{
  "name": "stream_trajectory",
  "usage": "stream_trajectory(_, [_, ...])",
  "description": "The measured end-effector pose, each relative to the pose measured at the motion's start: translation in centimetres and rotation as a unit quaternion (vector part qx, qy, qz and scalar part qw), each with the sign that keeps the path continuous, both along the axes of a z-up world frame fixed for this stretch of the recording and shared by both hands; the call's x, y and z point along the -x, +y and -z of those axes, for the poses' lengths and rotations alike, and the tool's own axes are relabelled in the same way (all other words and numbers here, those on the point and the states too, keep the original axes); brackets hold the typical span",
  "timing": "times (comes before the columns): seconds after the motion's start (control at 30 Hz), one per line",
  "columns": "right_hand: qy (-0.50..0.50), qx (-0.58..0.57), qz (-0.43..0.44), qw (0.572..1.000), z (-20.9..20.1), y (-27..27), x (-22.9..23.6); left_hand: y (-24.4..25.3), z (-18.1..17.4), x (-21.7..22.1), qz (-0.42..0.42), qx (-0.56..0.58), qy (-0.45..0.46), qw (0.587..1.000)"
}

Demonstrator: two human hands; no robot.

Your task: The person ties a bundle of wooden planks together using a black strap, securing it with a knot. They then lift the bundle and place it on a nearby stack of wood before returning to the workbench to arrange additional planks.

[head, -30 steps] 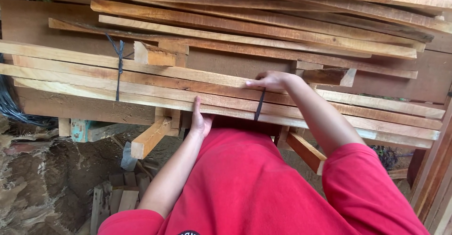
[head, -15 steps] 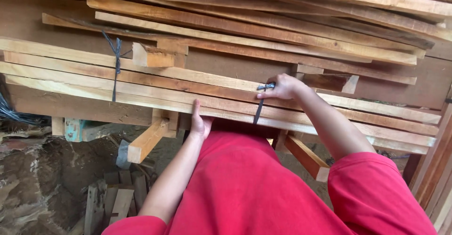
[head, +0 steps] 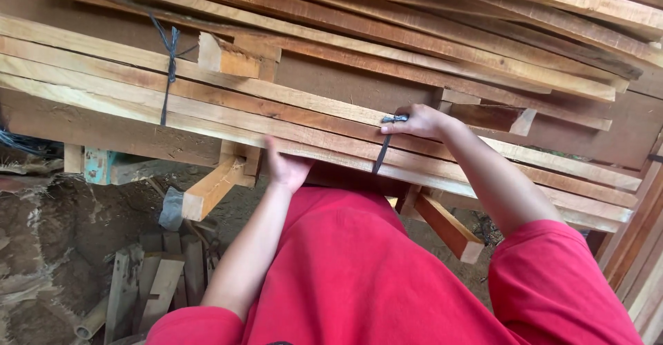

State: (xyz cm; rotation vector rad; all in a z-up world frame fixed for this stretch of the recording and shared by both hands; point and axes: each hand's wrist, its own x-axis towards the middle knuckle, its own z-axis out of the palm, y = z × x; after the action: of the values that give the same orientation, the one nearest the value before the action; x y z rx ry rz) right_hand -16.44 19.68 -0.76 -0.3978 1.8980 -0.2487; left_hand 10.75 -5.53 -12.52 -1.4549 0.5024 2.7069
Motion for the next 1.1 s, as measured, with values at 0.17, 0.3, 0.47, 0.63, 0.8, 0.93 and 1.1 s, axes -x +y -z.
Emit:
stream_trajectory(0.17, [-0.052,0.016,0.011,0.998,0.6,-0.4,0.8,-1.7,-13.8,3.3,-0.158,-0.086,-0.020,0.984])
stream_trajectory(0.3, [-0.059,-0.003,0.006,0.998,1.7,0.2,1.1,-2.0,-4.6,0.4,-0.189,-0.099,-0.001,0.977])
stream_trajectory(0.47, [-0.041,-0.010,-0.004,0.999,-1.3,-2.0,1.0,-2.6,-3.7,-2.2,-0.228,-0.092,-0.027,0.969])
stream_trajectory(0.63, [-0.039,-0.010,0.003,0.999,0.0,-1.1,1.4,-2.3,-3.1,-0.8,-0.224,-0.100,-0.028,0.969])
stream_trajectory(0.8, [-0.047,-0.008,0.005,0.999,0.1,-1.2,1.6,-2.5,-2.3,0.8,-0.212,-0.103,-0.026,0.971])
stream_trajectory(0.93, [-0.086,-0.016,0.006,0.996,3.9,0.9,1.6,-2.5,-1.3,0.8,-0.207,-0.108,-0.031,0.972])
stream_trajectory(1.1, [-0.104,-0.019,-0.025,0.994,4.0,1.0,2.0,-2.8,0.4,-4.3,-0.221,-0.103,-0.042,0.969])
